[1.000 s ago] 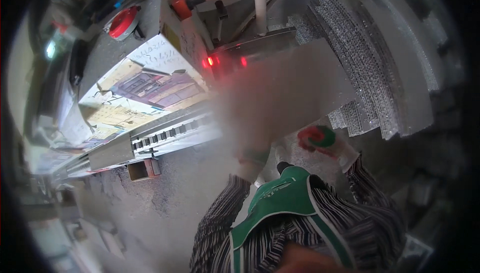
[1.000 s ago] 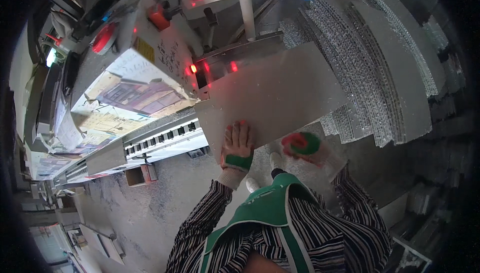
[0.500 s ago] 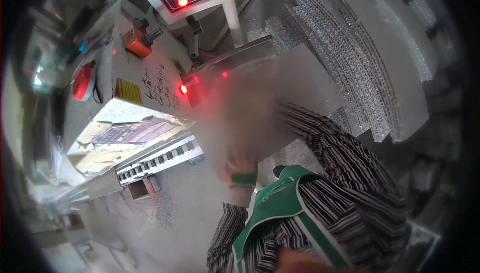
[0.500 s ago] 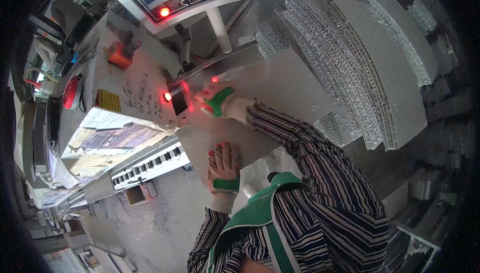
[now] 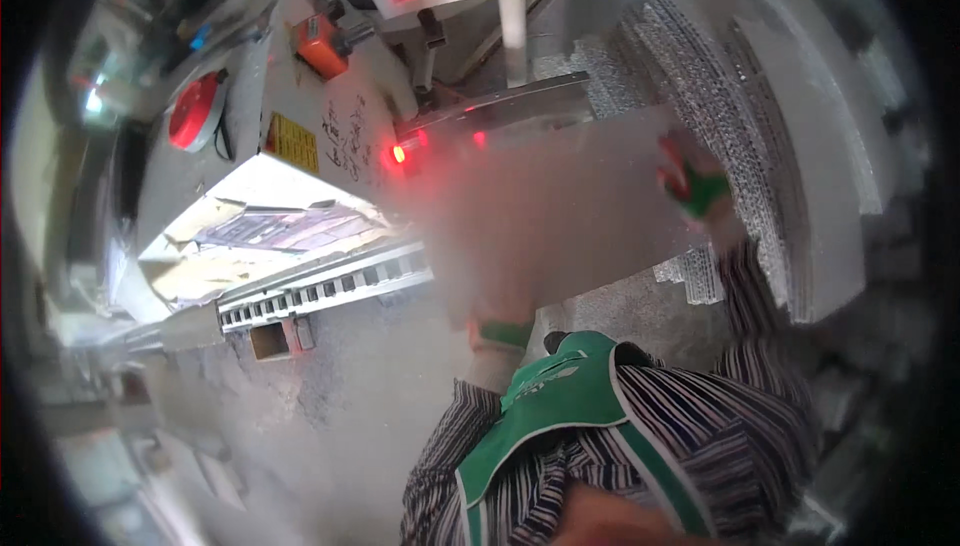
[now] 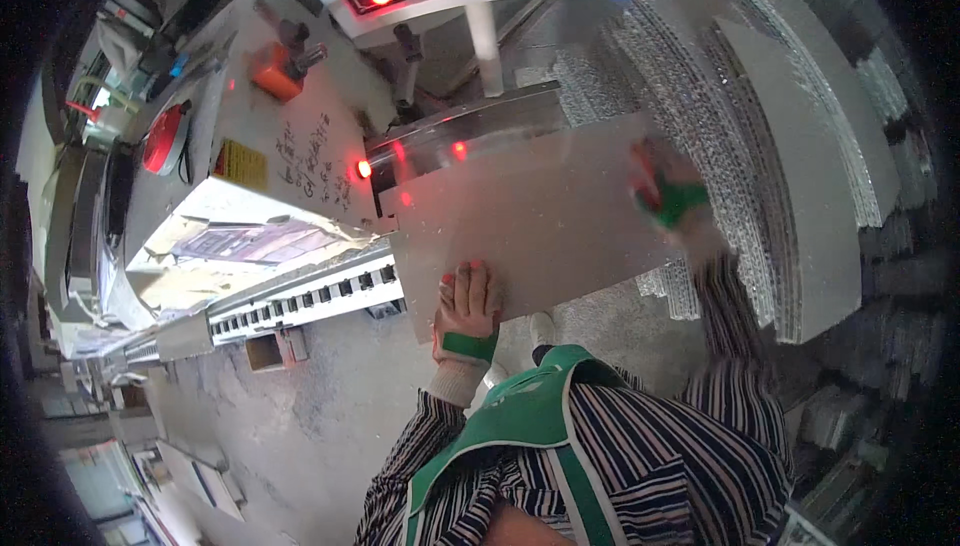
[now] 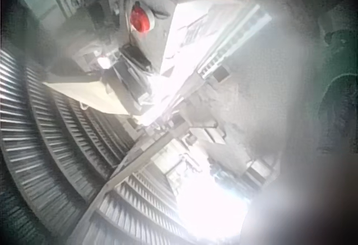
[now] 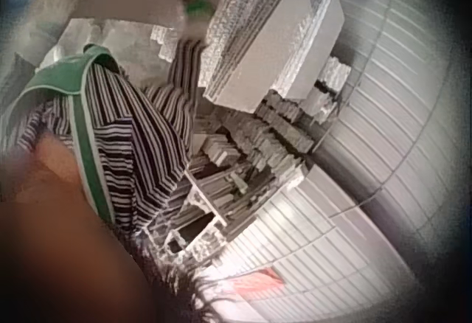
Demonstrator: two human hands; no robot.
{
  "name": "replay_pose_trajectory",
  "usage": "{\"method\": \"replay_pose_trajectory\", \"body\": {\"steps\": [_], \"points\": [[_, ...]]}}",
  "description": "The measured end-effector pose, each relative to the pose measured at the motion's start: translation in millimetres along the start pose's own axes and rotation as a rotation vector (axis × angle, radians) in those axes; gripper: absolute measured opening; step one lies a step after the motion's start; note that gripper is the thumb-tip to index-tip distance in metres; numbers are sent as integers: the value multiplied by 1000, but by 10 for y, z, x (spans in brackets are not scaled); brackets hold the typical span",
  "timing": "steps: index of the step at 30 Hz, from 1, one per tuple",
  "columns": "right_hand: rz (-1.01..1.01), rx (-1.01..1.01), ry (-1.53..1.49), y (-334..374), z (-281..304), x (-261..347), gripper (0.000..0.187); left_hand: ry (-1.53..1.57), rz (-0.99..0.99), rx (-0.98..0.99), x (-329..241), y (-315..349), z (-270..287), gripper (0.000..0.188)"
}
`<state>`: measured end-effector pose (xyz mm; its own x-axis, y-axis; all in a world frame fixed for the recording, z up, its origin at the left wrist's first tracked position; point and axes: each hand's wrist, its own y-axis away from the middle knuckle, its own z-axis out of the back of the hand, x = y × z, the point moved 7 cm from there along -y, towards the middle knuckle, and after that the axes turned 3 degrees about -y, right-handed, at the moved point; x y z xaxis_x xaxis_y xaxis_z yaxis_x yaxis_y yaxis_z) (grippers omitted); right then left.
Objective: The recorder is picking up rectangular white panels from a stack and feeding them individually into a narrow industrial slot on a processing machine.
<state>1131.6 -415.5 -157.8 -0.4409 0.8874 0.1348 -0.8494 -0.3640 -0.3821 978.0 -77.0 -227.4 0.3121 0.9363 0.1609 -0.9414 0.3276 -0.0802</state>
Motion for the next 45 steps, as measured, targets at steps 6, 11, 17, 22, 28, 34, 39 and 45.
{"method": "replay_pose_trajectory", "body": {"steps": [6,11,17,22,28,34,39,45], "points": [[107,204,18,1076,169,607,69,32,-85,-121,-56,-325,78,73],[0,90,255,966,-137,322,72,290,103,-72,166,-413,8,72],[10,38,119,930,-174,320,66,-86,42,-114,122,-380,96,73],[39,191,165,428,-148,484,62,233,216,8,486,-581,-285,72],[49,87,146,585,-342,279,63,-74,91,-46,318,-677,133,71],[32,185,200,521,-337,364,73,-665,-27,-105,409,-646,-330,70],[76,128,178,538,-310,346,73,111,195,-19,421,-740,-130,70],[80,162,210,468,-360,533,70,150,205,-71,634,-606,-225,69]]}}
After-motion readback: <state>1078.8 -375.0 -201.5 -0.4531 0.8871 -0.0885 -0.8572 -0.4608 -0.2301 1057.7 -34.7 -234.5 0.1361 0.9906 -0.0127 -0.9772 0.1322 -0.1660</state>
